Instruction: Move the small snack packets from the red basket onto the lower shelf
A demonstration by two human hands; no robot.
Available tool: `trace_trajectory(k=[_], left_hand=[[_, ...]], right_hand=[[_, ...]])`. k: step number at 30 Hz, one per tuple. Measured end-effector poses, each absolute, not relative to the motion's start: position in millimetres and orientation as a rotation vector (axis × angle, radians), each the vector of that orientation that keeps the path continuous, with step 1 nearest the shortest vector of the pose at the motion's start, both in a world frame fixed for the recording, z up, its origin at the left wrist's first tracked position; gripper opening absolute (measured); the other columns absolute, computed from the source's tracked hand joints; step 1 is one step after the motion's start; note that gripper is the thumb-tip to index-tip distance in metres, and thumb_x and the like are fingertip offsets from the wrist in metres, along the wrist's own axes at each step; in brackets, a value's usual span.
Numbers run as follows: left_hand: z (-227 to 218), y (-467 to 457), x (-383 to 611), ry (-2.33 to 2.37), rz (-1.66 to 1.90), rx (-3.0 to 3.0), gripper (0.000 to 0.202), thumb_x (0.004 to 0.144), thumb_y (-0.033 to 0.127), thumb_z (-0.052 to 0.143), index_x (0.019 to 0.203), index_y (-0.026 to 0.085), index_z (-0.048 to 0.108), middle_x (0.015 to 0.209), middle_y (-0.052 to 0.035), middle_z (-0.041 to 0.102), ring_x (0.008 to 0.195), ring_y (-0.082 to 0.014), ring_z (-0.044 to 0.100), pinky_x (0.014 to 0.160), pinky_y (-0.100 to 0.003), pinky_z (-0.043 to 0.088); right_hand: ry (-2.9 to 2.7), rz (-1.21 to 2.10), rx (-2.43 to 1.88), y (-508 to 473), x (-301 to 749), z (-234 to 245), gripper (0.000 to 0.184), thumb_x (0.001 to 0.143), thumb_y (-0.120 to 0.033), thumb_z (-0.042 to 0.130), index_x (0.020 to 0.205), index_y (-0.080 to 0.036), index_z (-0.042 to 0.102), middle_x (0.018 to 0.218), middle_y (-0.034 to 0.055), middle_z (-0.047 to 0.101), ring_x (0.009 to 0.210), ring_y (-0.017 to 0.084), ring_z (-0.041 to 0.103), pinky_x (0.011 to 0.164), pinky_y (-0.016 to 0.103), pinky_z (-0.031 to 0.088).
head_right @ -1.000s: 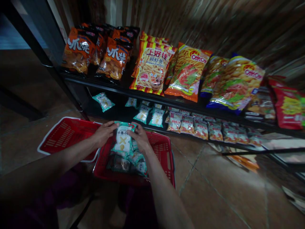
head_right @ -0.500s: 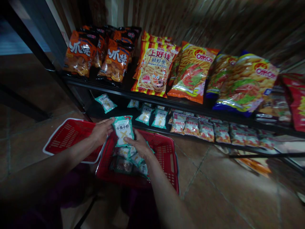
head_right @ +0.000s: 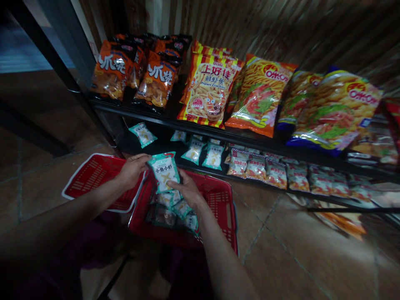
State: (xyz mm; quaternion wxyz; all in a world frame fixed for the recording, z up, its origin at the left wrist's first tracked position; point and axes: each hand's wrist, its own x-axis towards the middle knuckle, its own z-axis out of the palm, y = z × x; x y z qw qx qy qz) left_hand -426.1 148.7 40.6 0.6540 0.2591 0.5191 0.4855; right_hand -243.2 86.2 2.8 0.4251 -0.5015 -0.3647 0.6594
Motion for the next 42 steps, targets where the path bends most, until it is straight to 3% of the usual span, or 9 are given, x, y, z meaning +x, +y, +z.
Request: trace_trajectory(k=[4, 12, 21, 37, 42], left_hand=[[46, 149, -428, 1.115, 0.991, 0.738, 0.009, 0.063, 0.023, 0.073, 0.07, 0.017, 0.07, 0.069, -0.0013, 0.066, 0.064, -0.0122, 0.057, 0.062, -0.024, 0.043], [44, 150, -432, 1.113, 0.954, 0.926, 0.004, 0.064, 0.019, 0.073, 0.068, 0.018, 0.072, 0.069, -0.0012, 0.067, 0.064, -0.0119, 0.056, 0.066, -0.024, 0.043], [48, 148, -431, 1.153, 0.874, 0.979, 0.01, 0.063, 0.023, 0.071, 0.064, 0.016, 0.064, 0.061, -0.0008, 0.062, 0.057, -0.012, 0.053, 0.055, -0.023, 0.04], [28, 154, -428, 1.229, 1.084, 1.032, 0.008, 0.07, 0.018, 0.059, 0.065, 0.019, 0.053, 0.061, 0.0037, 0.053, 0.059, -0.0111, 0.046, 0.056, -0.021, 0.035], [32, 163, -432, 1.379, 1.123, 0.856, 0.014, 0.068, 0.012, 0.06, 0.057, 0.018, 0.054, 0.057, 0.003, 0.051, 0.057, -0.0106, 0.044, 0.057, -0.022, 0.033]], right_hand=[[-0.954, 1.635, -1.266, 87, -242, 3, 0.051, 0.063, -0.029, 0.08, 0.111, -0.025, 0.062, 0.114, 0.001, 0.068, 0.097, 0.021, 0.065, 0.088, 0.037, 0.051], [-1.043, 1.63, -1.335, 87, -243, 10, 0.054, 0.061, -0.032, 0.081, 0.111, -0.025, 0.063, 0.107, 0.0005, 0.07, 0.091, 0.02, 0.065, 0.084, 0.036, 0.052], [-1.203, 1.645, -1.429, 84, -243, 11, 0.054, 0.061, -0.035, 0.08, 0.112, -0.026, 0.064, 0.105, 0.0001, 0.07, 0.094, 0.022, 0.065, 0.084, 0.038, 0.052], [-0.967, 1.579, -1.414, 84, -244, 9, 0.058, 0.056, -0.033, 0.083, 0.111, -0.027, 0.065, 0.106, -0.0008, 0.069, 0.089, 0.019, 0.066, 0.079, 0.033, 0.054], [-0.774, 1.553, -1.363, 86, -242, 5, 0.048, 0.054, -0.035, 0.084, 0.097, -0.023, 0.066, 0.076, -0.0029, 0.067, 0.069, 0.014, 0.062, 0.067, 0.027, 0.051]])
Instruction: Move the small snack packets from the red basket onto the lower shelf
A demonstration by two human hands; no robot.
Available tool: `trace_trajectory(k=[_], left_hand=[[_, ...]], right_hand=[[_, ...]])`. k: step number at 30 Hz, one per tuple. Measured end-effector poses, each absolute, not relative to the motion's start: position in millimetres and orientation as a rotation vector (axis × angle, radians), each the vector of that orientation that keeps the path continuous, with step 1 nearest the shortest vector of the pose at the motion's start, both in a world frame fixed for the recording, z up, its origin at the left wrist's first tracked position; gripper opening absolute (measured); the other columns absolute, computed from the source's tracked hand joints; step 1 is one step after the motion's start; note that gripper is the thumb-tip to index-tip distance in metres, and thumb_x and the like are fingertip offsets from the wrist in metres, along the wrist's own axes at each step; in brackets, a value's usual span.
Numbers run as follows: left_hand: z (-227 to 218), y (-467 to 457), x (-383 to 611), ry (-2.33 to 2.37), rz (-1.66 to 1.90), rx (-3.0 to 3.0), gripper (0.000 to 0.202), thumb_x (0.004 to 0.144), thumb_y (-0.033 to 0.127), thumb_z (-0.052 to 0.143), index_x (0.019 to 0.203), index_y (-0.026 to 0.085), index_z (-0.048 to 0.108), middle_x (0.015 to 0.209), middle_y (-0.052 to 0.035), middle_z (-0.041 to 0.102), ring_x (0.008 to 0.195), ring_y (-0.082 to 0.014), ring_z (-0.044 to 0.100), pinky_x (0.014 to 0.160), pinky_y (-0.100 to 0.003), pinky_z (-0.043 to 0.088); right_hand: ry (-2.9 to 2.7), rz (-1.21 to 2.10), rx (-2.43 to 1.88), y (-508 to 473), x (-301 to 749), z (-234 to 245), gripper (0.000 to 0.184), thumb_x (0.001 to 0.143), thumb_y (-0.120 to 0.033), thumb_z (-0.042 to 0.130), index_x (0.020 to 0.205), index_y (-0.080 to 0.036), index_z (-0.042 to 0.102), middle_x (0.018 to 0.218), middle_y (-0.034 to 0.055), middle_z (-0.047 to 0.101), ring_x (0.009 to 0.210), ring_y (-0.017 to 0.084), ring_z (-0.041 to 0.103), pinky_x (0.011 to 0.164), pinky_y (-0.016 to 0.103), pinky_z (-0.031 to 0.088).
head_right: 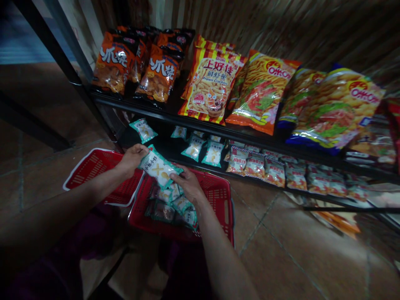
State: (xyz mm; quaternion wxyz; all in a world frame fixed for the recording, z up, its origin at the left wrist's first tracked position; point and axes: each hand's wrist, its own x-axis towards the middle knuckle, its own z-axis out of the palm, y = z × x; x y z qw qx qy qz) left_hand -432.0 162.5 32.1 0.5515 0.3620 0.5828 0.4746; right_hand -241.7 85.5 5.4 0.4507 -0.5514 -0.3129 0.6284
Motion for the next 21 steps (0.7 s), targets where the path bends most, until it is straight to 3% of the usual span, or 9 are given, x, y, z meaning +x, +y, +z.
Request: trace_trajectory(k=[4, 12, 16, 21], left_hand=[[29.8, 166.4, -436.1, 1.404, 1.127, 0.781, 0.018, 0.065, 0.011, 0.067, 0.054, 0.019, 0.054, 0.059, 0.001, 0.055, 0.058, -0.0124, 0.047, 0.06, -0.024, 0.035], [26.8, 166.0, -438.3, 1.34, 1.086, 0.798, 0.01, 0.064, 0.022, 0.069, 0.061, 0.018, 0.06, 0.059, 0.0018, 0.057, 0.056, -0.0108, 0.048, 0.054, -0.021, 0.036], [25.9, 165.6, -438.7, 1.289, 1.03, 0.793, 0.018, 0.062, 0.031, 0.074, 0.065, 0.017, 0.063, 0.06, 0.0001, 0.06, 0.054, -0.011, 0.051, 0.052, -0.022, 0.038], [26.0, 165.4, -437.8, 1.368, 1.079, 0.783, 0.011, 0.066, 0.022, 0.07, 0.061, 0.016, 0.062, 0.055, 0.0024, 0.057, 0.051, -0.0092, 0.048, 0.051, -0.021, 0.036]], right_hand=[[-0.758, 1.545, -1.282, 85.8, -242.7, 8.7, 0.034, 0.055, -0.037, 0.084, 0.078, -0.021, 0.065, 0.075, -0.0031, 0.065, 0.07, 0.013, 0.06, 0.07, 0.028, 0.05], [-0.735, 1.497, -1.293, 86.9, -242.3, 7.3, 0.034, 0.054, -0.039, 0.084, 0.067, -0.022, 0.058, 0.063, -0.0059, 0.056, 0.063, 0.012, 0.054, 0.065, 0.029, 0.048], [-0.659, 1.423, -1.309, 88.4, -240.6, 4.8, 0.038, 0.052, -0.037, 0.085, 0.063, -0.021, 0.051, 0.063, -0.0069, 0.055, 0.06, 0.01, 0.053, 0.059, 0.026, 0.046], [-0.67, 1.395, -1.333, 89.5, -240.2, 5.2, 0.038, 0.054, -0.037, 0.083, 0.062, -0.022, 0.049, 0.06, -0.0078, 0.052, 0.055, 0.009, 0.051, 0.055, 0.026, 0.047]])
